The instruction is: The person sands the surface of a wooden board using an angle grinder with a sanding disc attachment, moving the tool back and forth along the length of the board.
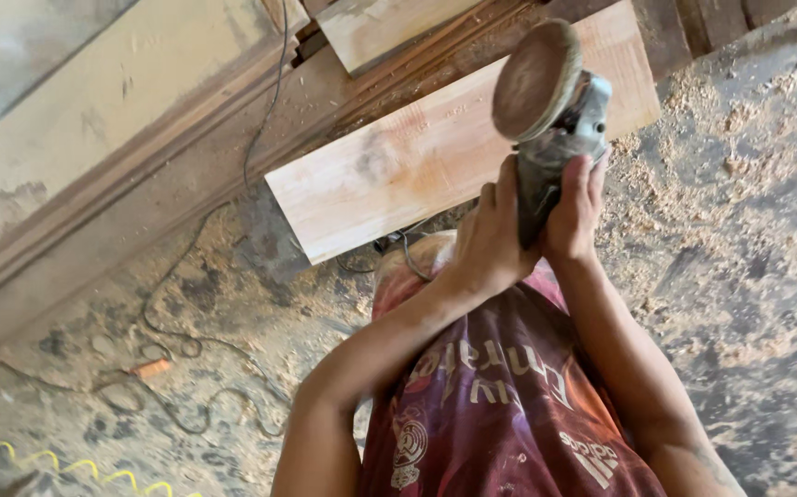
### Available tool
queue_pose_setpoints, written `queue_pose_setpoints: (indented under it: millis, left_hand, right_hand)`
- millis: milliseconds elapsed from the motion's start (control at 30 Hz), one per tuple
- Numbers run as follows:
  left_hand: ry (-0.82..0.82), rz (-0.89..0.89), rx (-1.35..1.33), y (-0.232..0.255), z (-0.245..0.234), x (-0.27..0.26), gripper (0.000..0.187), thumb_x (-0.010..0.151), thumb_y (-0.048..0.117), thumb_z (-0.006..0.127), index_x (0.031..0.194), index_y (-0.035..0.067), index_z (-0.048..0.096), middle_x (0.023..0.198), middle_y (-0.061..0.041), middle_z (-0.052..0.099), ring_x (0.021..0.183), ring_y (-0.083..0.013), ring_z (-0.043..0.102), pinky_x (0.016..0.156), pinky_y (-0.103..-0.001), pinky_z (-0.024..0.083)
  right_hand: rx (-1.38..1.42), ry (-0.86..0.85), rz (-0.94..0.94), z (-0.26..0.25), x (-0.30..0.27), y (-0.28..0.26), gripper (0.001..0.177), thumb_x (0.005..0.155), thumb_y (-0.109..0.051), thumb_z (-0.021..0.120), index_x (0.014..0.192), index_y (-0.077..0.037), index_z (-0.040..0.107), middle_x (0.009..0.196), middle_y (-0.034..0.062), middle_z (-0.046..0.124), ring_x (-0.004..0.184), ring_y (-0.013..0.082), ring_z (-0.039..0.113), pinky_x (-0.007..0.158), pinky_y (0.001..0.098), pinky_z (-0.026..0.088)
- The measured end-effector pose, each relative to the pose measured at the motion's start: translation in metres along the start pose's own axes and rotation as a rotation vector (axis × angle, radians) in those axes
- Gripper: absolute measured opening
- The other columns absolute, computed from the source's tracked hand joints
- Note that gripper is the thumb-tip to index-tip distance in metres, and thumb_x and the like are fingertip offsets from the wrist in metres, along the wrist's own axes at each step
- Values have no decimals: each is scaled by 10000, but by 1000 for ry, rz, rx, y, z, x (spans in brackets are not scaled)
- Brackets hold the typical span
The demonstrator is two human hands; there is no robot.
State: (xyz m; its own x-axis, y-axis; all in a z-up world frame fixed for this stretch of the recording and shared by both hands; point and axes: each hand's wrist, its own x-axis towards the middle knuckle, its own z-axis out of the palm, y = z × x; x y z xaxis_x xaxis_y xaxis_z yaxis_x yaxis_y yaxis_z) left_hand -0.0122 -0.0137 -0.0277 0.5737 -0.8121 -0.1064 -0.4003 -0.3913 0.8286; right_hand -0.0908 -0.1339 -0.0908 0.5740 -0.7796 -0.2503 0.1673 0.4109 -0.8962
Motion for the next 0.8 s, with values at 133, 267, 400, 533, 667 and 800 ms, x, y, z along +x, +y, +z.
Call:
queue_pose_setpoints:
  millis: [133, 267, 400, 533, 667, 800]
  left_hand:
    - [4, -74, -36, 1, 12, 3, 1129, 722, 154, 846, 1574, -54, 134, 1145, -340, 580, 858, -488, 683, 748, -549, 593]
    - [-76, -115, -40, 2, 12, 3, 1185, 659, 125, 850, 1573, -39, 114, 1140, -335, 570, 840, -465, 694, 708, -514, 613]
    - [-33, -39, -33, 3, 10, -1, 1164, 672, 90, 828, 1594, -24, 126, 1158, -319, 582, 864, -453, 707, 741, -500, 625]
    - [-10, -10, -50, 5, 7, -5, 1180, 655, 109, 859, 1578, -22, 135, 1162, -323, 581, 881, -468, 699, 752, -512, 615]
    - [-64, -30, -16, 9, 6, -5, 1182, 669, 115, 862, 1580, -14, 119, 1179, -340, 566, 875, -475, 695, 741, -519, 616]
    - [-139, -112, 16, 14, 16, -4, 1217, 622, 87, 858, 1579, 32, 109, 1220, -366, 520, 835, -459, 698, 701, -494, 633]
  right_hand:
    - [-67, -68, -12, -16, 10, 12, 529, 1166, -447, 419, 1522, -60, 358, 1356, 138, 556, 1200, 249, 588, 1031, 390, 539]
    - [125, -103, 116, -20, 5, 5, 516, 1146, -428, 405, 1513, -67, 373, 1375, 156, 571, 1234, 272, 612, 1073, 416, 558]
    - [248, -329, 61, -15, -10, -17, 488, 1140, -293, 501, 1559, -110, 331, 1428, 139, 535, 1295, 284, 582, 1111, 455, 532]
    - [253, -303, 94, -10, -18, -21, 578, 1111, -274, 553, 1594, -119, 276, 1476, 139, 496, 1339, 293, 548, 1154, 462, 510]
    - [268, -360, 65, -23, -19, -16, 612, 1115, -304, 598, 1614, -123, 293, 1482, 134, 503, 1349, 294, 541, 1141, 460, 500]
    - [394, -270, 183, -50, -17, -6, 632, 1096, -445, 536, 1588, -71, 402, 1492, 134, 534, 1405, 312, 539, 1222, 457, 489]
